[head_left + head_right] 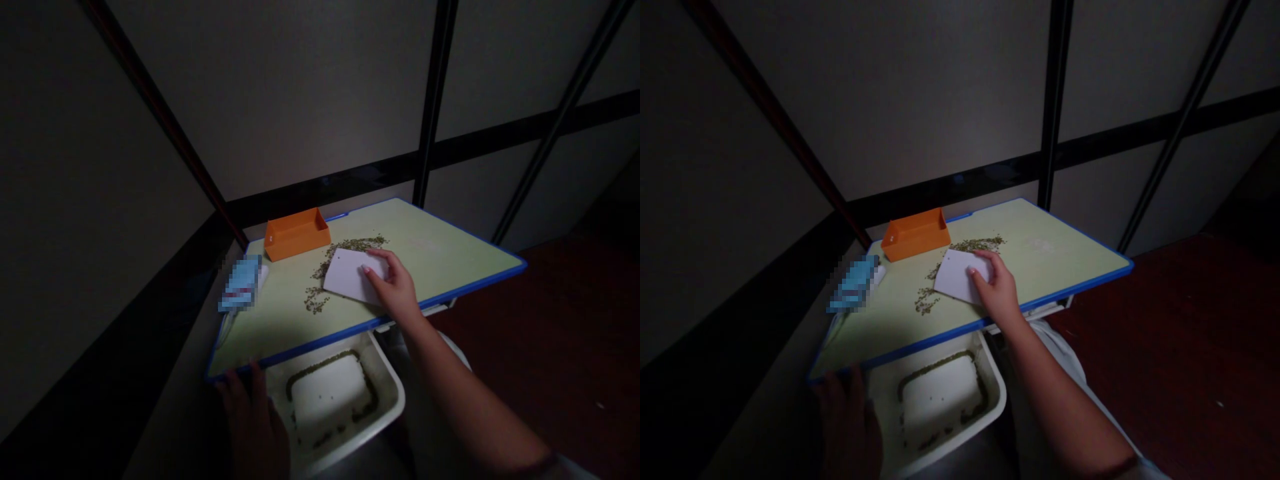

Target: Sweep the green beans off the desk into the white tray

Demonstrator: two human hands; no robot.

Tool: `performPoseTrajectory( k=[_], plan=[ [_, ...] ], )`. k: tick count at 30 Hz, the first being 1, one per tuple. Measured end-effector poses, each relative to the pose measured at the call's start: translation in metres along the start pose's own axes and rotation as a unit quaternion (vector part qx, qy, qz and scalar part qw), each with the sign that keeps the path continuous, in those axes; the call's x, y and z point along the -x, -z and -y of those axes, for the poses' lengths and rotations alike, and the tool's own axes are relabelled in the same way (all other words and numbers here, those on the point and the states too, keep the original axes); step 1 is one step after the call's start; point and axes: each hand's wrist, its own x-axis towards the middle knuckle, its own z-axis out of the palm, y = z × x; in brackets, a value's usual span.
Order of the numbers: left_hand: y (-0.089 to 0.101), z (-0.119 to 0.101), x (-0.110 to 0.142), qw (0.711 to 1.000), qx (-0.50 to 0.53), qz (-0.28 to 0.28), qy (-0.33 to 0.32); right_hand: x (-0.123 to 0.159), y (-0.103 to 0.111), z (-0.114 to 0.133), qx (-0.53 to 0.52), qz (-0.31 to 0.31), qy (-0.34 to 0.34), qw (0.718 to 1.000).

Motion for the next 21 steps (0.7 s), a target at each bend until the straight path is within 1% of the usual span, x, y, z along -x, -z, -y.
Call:
performPoseTrajectory(
  k=[3, 6, 9, 16, 21],
  plan=[
    [-0.0008, 0.0022, -0.0025, 0.998, -0.026, -0.010, -0.058, 0.0008, -0.0001, 0.0013, 0.023, 0.002, 0.007, 1.000],
    [-0.0017, 0.0043, -0.0041, 0.997, -0.015, -0.005, -0.077, 0.0016, 0.0004, 0.0031, 0.035, 0.008, 0.009, 0.999],
    [-0.0020, 0.0043, -0.0049, 0.998, 0.002, -0.007, -0.068, 0.0016, 0.0007, 0.0049, 0.050, 0.021, 0.000, 0.999],
    [-0.0008, 0.0032, -0.0049, 0.999, 0.023, 0.013, -0.037, 0.0009, 0.0017, 0.0062, 0.083, 0.034, -0.013, 0.996],
    [-0.0009, 0.0037, -0.0036, 0.999, 0.032, 0.014, -0.038, -0.0012, 0.0016, 0.0044, 0.081, 0.050, -0.014, 0.995]
  ],
)
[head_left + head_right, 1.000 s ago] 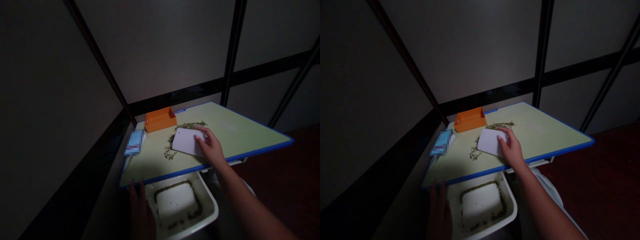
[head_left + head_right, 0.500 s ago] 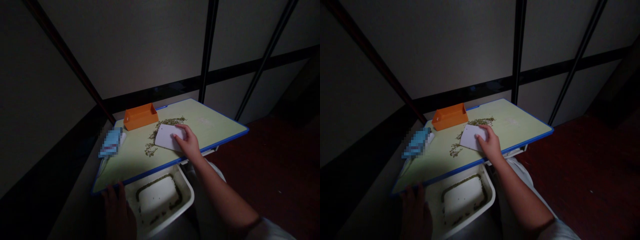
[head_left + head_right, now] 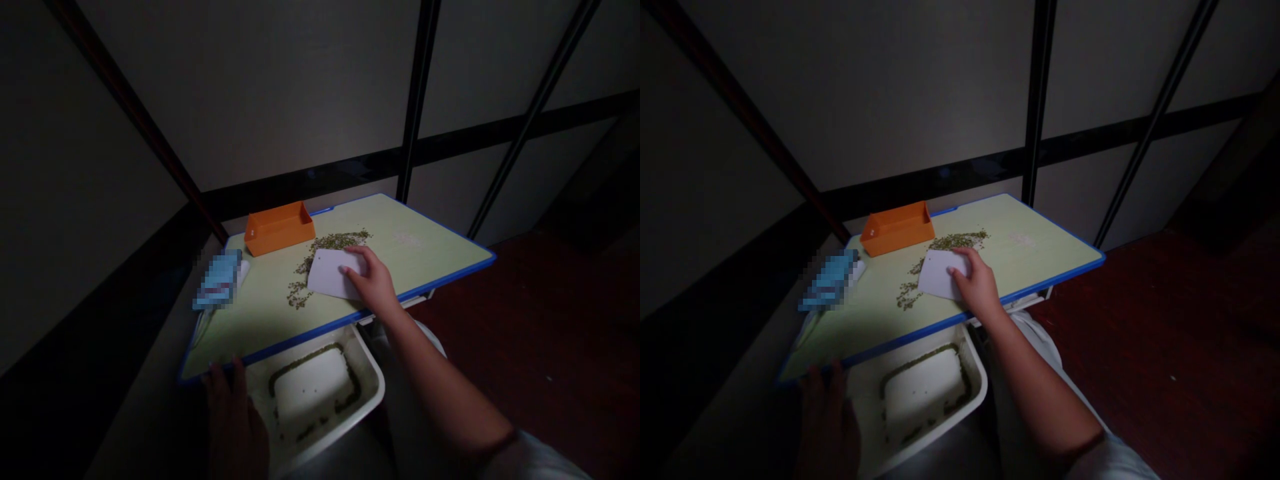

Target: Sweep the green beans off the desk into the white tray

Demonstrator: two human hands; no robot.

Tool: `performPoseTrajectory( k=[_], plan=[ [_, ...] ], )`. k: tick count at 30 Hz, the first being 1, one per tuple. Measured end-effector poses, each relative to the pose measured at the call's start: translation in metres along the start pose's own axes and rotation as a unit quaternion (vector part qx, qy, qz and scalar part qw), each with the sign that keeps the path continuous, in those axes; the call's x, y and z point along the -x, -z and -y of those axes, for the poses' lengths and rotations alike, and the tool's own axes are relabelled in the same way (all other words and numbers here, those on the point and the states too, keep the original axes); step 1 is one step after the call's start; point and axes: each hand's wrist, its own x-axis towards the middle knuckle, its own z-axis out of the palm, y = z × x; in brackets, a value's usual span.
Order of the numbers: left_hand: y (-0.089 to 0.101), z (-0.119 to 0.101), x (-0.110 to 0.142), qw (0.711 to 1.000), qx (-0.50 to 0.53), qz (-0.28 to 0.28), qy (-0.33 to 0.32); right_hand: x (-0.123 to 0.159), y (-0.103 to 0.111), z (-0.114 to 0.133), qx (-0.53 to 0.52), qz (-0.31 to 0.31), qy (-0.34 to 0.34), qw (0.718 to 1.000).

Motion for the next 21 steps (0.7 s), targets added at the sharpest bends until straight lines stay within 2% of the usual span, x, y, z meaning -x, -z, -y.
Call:
performPoseTrajectory(
  k=[10, 21],
  plan=[
    [0.001, -0.002, 0.000, 0.999, 0.023, 0.007, 0.022, -0.016, 0.004, -0.001, 0.040, 0.053, 0.001, 0.998],
    [0.005, -0.003, -0.001, 0.999, 0.031, 0.022, 0.022, -0.019, 0.006, -0.006, 0.002, 0.082, 0.029, 0.996]
  ],
)
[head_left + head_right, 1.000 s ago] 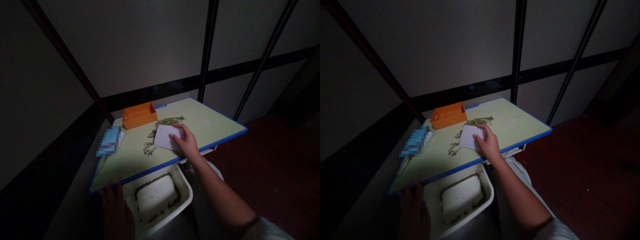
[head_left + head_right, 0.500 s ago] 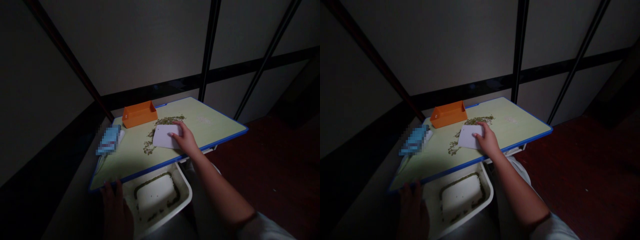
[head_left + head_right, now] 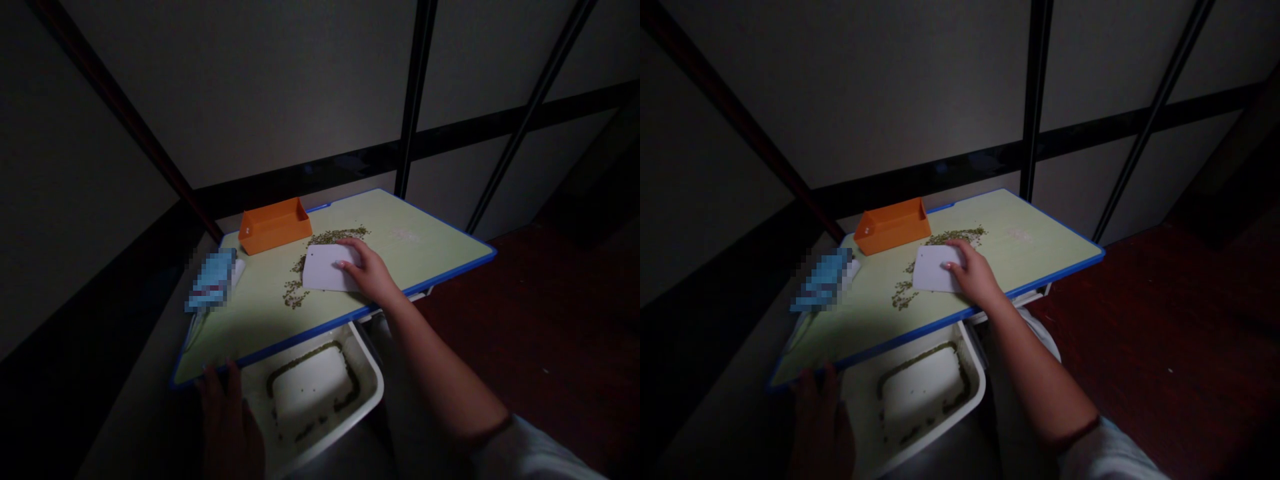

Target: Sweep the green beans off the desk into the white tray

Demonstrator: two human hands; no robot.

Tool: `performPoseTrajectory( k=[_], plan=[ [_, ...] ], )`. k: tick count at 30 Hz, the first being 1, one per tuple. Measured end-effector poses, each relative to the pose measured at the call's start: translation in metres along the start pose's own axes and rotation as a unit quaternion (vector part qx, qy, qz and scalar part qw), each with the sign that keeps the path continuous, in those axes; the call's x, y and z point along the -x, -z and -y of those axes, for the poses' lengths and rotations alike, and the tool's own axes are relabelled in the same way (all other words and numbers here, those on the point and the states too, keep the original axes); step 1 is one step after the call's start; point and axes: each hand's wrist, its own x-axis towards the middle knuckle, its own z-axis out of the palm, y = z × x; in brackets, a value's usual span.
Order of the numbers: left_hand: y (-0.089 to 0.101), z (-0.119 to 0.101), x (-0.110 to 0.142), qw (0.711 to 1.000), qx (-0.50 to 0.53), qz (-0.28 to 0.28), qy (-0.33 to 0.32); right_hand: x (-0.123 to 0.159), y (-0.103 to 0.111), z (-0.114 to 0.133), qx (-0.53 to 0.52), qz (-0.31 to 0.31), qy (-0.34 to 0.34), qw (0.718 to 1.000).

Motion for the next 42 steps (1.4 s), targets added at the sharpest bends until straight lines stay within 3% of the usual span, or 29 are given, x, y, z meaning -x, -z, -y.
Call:
performPoseTrajectory(
  k=[7, 18, 42],
  plan=[
    [-0.0018, 0.0018, 0.0008, 1.000, -0.003, -0.007, -0.010, 0.0005, 0.0008, 0.0003, -0.023, 0.013, -0.002, 1.000],
    [-0.0015, 0.0016, -0.0001, 1.000, 0.004, 0.003, 0.007, -0.0003, 0.0020, -0.0040, -0.048, -0.021, -0.018, 0.998],
    [-0.0032, 0.0049, 0.0009, 1.000, 0.006, 0.003, 0.010, 0.0053, 0.0030, -0.0033, -0.029, -0.010, -0.006, 1.000]
  ],
)
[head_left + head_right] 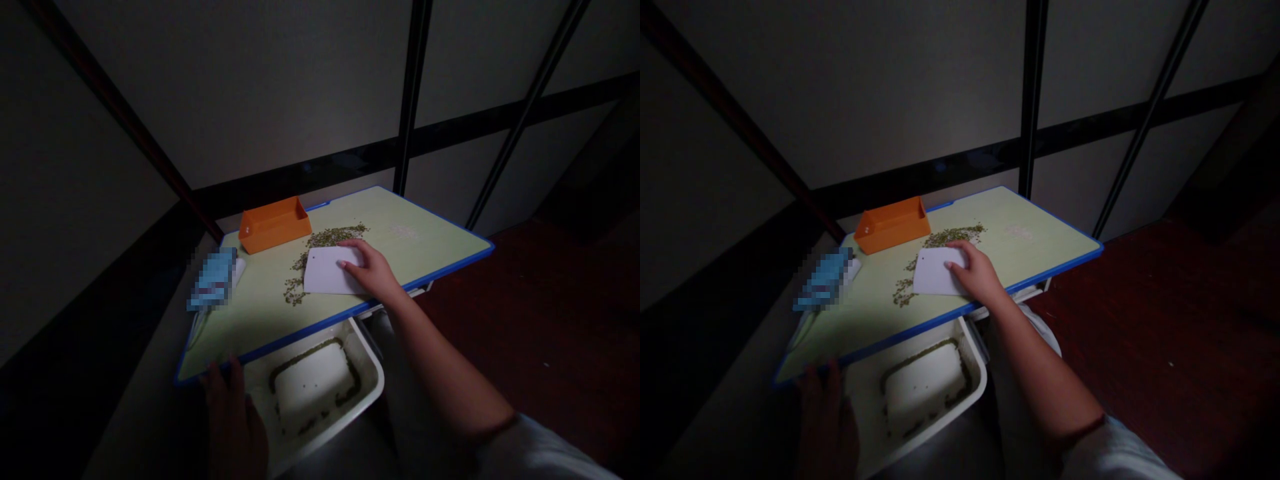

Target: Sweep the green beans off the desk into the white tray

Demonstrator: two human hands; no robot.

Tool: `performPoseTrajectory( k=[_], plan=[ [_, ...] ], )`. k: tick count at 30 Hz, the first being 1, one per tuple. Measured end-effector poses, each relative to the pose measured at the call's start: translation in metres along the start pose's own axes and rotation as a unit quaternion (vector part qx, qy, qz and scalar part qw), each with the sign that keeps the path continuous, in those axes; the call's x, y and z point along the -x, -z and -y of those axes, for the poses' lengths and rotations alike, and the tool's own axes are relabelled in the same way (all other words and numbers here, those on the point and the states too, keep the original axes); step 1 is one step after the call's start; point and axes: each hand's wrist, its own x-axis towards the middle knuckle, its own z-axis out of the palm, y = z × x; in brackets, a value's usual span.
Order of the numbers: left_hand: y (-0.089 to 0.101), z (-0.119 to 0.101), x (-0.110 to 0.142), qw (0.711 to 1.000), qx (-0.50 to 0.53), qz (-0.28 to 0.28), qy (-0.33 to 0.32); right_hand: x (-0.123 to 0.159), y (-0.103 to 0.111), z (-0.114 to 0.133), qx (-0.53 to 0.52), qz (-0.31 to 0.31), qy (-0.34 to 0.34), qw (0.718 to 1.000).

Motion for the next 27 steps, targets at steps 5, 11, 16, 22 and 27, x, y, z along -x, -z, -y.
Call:
performPoseTrajectory(
  k=[5, 11, 16, 22, 27],
  plan=[
    [0.0014, -0.0010, 0.0002, 1.000, 0.001, 0.004, 0.003, 0.0015, 0.0009, -0.0002, 0.002, -0.002, 0.000, 1.000],
    [0.0017, -0.0020, 0.0012, 1.000, -0.003, 0.010, 0.004, 0.0056, 0.0033, -0.0005, 0.004, -0.011, -0.004, 1.000],
    [0.0008, -0.0008, 0.0022, 1.000, 0.002, 0.002, 0.007, 0.0062, 0.0038, -0.0013, 0.015, -0.009, -0.009, 1.000],
    [0.0016, -0.0011, 0.0009, 1.000, 0.015, 0.010, 0.014, 0.0057, 0.0049, -0.0025, 0.010, -0.001, -0.001, 1.000],
    [0.0014, -0.0009, -0.0004, 1.000, 0.013, 0.006, 0.005, 0.0059, 0.0044, -0.0039, 0.001, 0.008, -0.006, 1.000]
  ],
)
